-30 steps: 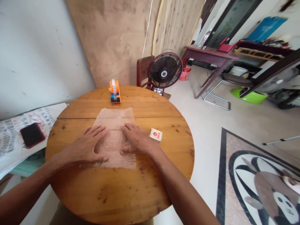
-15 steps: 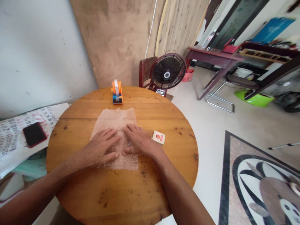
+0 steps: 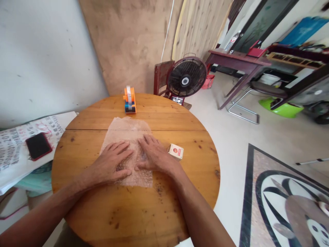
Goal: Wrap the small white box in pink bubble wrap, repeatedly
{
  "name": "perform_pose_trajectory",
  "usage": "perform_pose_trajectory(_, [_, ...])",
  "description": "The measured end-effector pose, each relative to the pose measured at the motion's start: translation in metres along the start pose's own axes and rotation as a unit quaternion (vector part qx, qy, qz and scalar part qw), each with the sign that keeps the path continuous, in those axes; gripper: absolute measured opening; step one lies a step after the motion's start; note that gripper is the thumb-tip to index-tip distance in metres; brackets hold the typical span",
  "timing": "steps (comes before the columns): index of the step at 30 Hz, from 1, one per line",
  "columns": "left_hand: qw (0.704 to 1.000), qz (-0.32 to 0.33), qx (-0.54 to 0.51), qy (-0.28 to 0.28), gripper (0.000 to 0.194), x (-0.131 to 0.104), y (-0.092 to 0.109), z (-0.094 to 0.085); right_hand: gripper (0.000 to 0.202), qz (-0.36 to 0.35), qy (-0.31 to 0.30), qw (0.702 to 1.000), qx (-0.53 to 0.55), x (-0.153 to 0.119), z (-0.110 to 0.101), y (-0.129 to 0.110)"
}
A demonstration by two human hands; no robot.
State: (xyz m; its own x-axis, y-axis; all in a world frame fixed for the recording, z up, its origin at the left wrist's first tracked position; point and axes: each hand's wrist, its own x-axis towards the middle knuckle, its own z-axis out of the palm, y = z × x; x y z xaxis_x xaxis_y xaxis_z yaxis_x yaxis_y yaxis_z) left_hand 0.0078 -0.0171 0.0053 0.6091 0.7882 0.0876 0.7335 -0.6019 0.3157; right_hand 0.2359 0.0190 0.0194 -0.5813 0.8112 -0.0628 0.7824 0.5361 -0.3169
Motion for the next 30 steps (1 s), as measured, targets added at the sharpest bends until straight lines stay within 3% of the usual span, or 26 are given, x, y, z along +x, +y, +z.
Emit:
perform_pose_trajectory(19, [1.000,0.003,-0.004,-0.002,0.060,-0.0006,-0.0024,-0.0017,0.085,0.000,0.008,1.000,-0.007,-0.0011,-0.0040,-0.0008])
perform_pose_trajectory(26, [0.999,0.010,-0.006,0.053,0.040,0.0005,-0.0012,0.0008,0.073,-0.009,0.017,1.000,-0.021,-0.0022,-0.0036,-0.0023])
perform_pose_trajectory(30, [0.997,0.035,0.008,0.070,0.040,0.0031,-0.0030,0.0036,0.074,-0.012,0.016,0.999,-0.028,-0.0025,-0.0047,-0.0032])
